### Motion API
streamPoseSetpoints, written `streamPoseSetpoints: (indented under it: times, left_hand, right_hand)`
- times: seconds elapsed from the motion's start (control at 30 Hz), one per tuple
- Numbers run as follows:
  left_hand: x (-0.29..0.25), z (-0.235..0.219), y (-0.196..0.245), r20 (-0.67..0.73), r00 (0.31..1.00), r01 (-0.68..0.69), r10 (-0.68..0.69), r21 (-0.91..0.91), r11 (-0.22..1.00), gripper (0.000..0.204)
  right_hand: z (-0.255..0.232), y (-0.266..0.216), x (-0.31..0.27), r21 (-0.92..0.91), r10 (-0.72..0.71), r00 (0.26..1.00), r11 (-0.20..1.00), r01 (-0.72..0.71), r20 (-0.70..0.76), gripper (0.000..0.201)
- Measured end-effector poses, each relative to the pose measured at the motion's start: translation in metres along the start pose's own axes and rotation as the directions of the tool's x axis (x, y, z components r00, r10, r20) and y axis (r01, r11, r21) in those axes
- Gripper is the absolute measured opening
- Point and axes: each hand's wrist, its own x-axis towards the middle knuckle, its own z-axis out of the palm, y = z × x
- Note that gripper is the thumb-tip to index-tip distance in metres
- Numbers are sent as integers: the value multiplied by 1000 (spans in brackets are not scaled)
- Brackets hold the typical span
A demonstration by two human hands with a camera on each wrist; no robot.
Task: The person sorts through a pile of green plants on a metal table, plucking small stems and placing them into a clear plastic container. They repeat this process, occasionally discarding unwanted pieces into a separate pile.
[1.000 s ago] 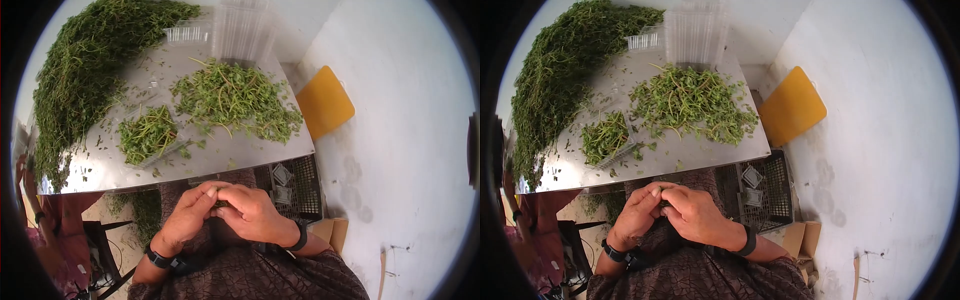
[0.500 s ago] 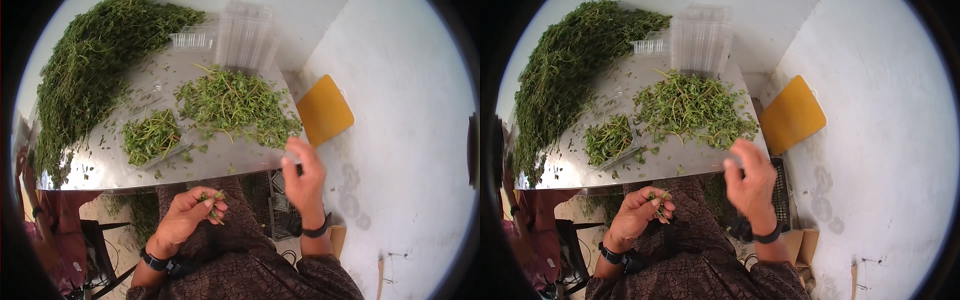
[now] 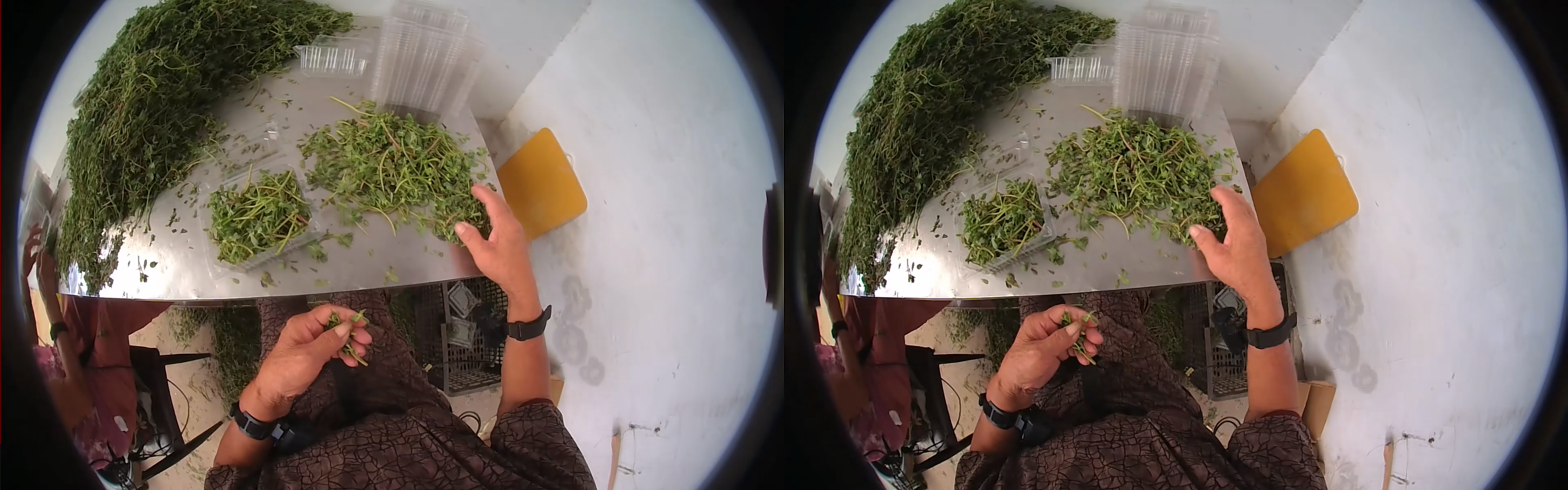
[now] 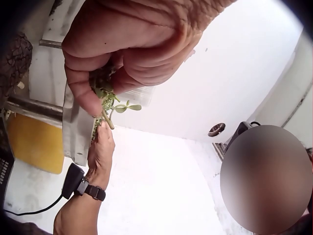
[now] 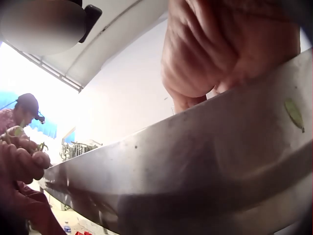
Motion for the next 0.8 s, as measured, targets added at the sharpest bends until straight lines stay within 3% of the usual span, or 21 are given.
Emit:
streamPoseSetpoints:
  times: [0.33,0.4,0.47,0.53,0.8]
  left_hand:
    - [2,-2,1,-23,999,35,-35,15,999,21]
    - [0,-2,1,-20,999,38,-38,2,999,21]
    - [0,0,0,-31,999,26,-26,2,1000,21]
    - [1,2,-1,-29,999,15,-15,20,1000,20]
    - [-4,-1,0,-30,999,-14,15,31,999,19]
  right_hand:
    - [-6,-21,-6,42,-100,995,994,99,19,49]
    - [-10,-26,-6,-282,-247,968,927,248,39,40]
    - [-7,-35,-3,-260,-277,961,926,272,20,33]
    - [-6,-39,3,-372,-365,926,850,373,95,27]
    - [5,-38,26,-304,-440,892,840,449,100,13]
